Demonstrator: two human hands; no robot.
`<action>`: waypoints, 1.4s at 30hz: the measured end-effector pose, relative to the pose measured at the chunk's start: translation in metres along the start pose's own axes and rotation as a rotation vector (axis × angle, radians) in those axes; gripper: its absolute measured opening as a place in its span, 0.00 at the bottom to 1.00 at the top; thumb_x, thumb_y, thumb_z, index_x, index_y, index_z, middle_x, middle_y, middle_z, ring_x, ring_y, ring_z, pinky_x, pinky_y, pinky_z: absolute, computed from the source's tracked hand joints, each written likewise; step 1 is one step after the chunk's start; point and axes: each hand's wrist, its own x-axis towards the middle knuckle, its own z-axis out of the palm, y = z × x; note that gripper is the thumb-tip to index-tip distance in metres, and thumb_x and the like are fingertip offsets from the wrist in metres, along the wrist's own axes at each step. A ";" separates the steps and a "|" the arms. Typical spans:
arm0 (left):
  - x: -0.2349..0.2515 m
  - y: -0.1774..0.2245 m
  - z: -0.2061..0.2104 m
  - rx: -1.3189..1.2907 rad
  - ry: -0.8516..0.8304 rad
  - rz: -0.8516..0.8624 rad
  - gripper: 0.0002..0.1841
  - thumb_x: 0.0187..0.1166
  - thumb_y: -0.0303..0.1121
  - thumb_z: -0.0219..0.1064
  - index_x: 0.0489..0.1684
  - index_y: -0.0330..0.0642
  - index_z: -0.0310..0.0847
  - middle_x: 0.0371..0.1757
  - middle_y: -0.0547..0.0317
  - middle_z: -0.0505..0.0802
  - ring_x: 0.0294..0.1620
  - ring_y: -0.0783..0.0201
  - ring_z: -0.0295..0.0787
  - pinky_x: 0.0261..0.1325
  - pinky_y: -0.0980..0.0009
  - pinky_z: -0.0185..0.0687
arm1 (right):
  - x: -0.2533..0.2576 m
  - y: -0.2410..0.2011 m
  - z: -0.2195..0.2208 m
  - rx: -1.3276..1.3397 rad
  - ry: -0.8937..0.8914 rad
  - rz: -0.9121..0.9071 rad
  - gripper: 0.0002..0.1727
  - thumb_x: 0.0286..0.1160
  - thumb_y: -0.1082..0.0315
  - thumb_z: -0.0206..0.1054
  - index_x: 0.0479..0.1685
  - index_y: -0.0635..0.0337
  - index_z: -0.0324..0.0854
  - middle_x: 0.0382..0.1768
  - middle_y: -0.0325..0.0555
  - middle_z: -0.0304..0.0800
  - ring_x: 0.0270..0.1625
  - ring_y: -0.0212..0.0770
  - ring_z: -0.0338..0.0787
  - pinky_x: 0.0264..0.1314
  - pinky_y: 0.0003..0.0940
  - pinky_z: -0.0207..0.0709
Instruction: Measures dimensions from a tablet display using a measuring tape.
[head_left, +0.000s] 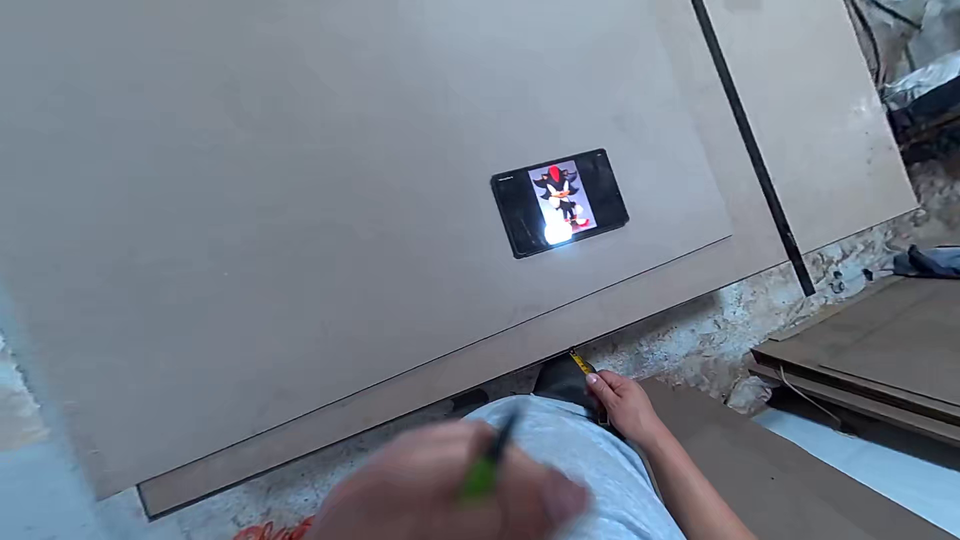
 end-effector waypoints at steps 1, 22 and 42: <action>-0.004 -0.021 0.007 0.100 0.049 -0.045 0.16 0.92 0.36 0.55 0.71 0.60 0.82 0.51 0.62 0.97 0.47 0.62 0.96 0.52 0.63 0.94 | 0.004 0.004 -0.011 0.000 0.010 -0.018 0.24 0.92 0.46 0.53 0.37 0.48 0.89 0.21 0.35 0.85 0.25 0.35 0.84 0.32 0.38 0.80; 0.013 -0.242 0.082 0.933 0.287 -1.536 0.39 0.83 0.44 0.68 0.94 0.49 0.54 0.79 0.35 0.80 0.73 0.35 0.83 0.72 0.36 0.78 | 0.257 0.018 -0.274 0.427 -0.043 0.116 0.24 0.95 0.52 0.46 0.46 0.60 0.83 0.31 0.45 0.90 0.33 0.42 0.92 0.40 0.43 0.89; 0.043 -0.242 0.078 0.994 0.232 -1.681 0.42 0.74 0.45 0.73 0.92 0.48 0.58 0.65 0.34 0.89 0.65 0.35 0.89 0.63 0.36 0.84 | 0.263 0.031 -0.294 0.514 -0.302 0.096 0.25 0.95 0.53 0.44 0.46 0.61 0.82 0.23 0.44 0.85 0.28 0.43 0.90 0.35 0.40 0.88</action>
